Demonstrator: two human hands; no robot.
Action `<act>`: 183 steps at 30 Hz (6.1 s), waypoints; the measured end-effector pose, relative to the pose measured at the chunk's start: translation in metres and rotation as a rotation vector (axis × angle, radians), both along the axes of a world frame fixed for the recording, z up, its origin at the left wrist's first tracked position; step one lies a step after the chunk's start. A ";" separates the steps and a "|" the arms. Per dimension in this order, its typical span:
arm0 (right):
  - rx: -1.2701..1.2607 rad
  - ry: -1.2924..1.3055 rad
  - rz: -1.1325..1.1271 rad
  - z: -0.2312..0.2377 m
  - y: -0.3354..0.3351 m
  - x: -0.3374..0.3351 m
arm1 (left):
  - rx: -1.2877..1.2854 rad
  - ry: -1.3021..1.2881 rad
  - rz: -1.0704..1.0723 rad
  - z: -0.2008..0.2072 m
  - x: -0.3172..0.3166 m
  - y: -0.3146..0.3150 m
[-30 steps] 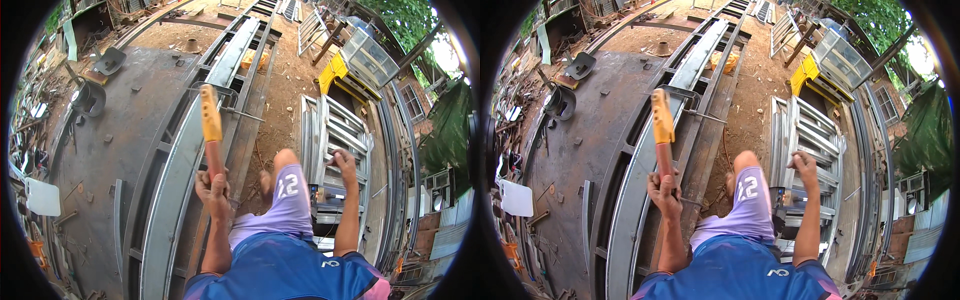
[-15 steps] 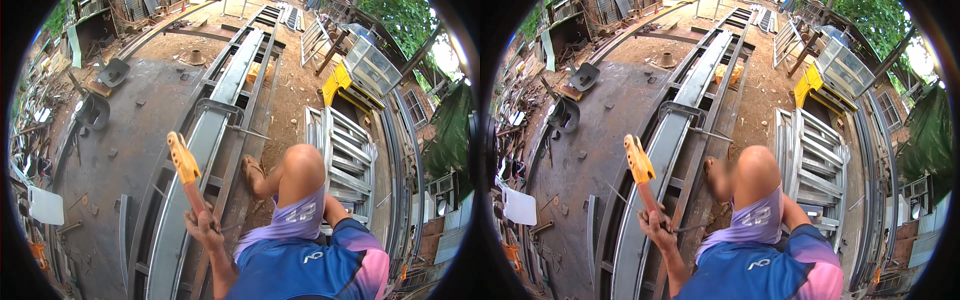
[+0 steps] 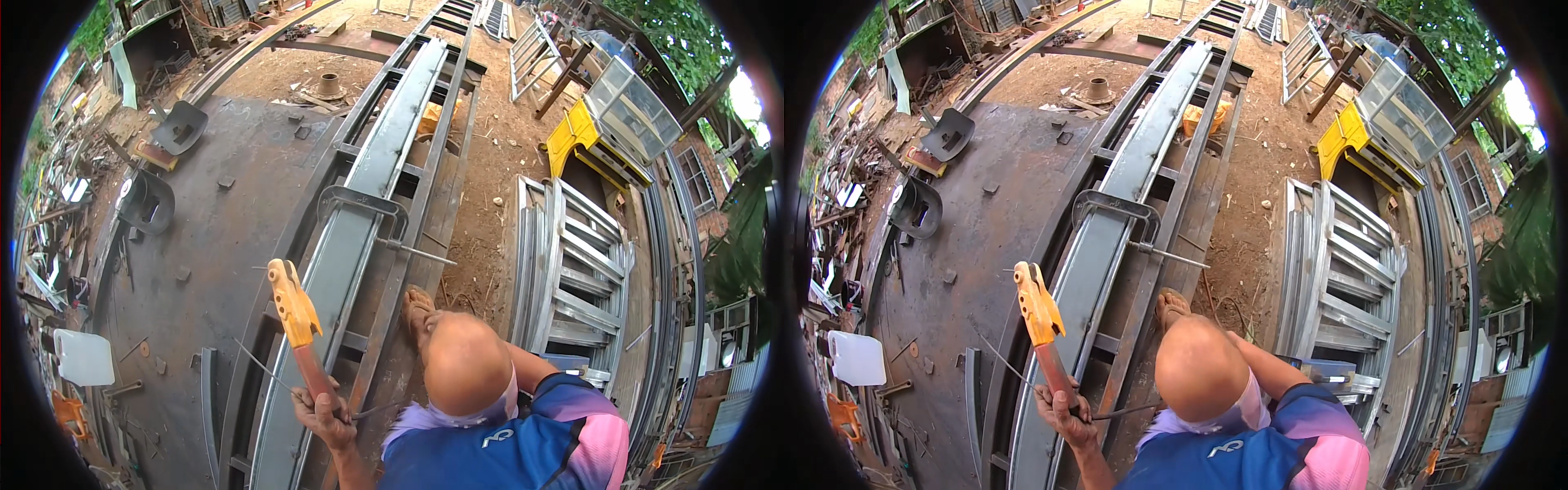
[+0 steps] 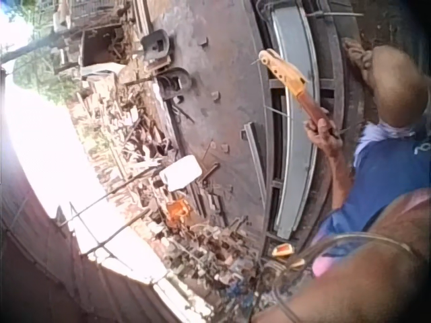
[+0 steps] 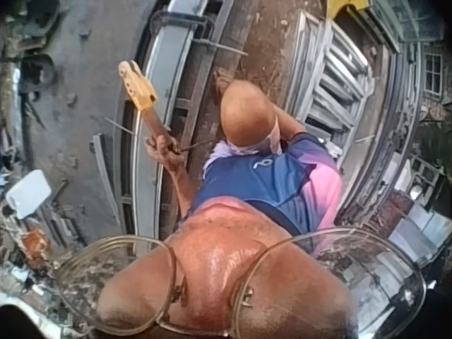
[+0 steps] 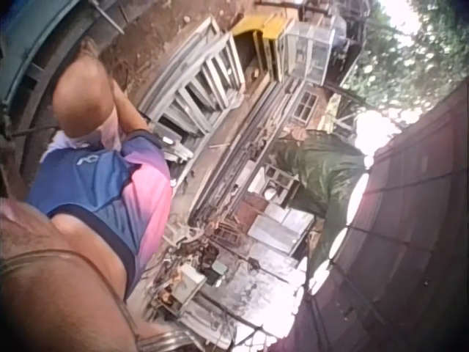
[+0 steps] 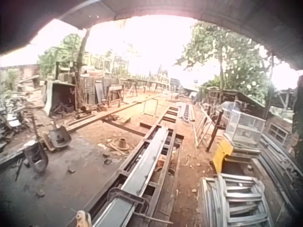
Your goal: Welding together metal beams to assemble a large metal structure.
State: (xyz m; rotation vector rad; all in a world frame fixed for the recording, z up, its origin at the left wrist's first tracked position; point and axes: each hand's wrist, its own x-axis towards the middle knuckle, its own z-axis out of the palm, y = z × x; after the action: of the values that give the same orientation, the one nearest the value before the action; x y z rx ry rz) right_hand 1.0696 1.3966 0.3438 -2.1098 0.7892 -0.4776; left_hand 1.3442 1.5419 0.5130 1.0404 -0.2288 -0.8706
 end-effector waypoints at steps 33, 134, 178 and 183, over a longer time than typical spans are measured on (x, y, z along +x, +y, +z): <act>0.201 0.383 0.112 -0.006 -0.039 -0.006 | 0.009 -0.001 -0.098 -0.021 -0.012 -0.089; 0.594 0.768 0.111 0.159 -0.058 0.050 | 0.066 0.180 -0.118 -0.055 -0.036 -0.085; 0.441 0.848 0.846 0.320 0.036 0.242 | -0.028 -0.018 -0.248 -0.056 -0.057 -0.056; 0.351 0.946 0.499 0.339 0.005 0.225 | 0.035 -0.129 -0.325 -0.039 -0.048 -0.057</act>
State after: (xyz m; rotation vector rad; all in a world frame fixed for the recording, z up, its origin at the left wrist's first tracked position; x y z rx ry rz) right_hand 1.2946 1.4020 0.6829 -2.0321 0.7144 0.9246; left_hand 1.2958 1.4845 0.4739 1.1111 -0.5037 -1.1033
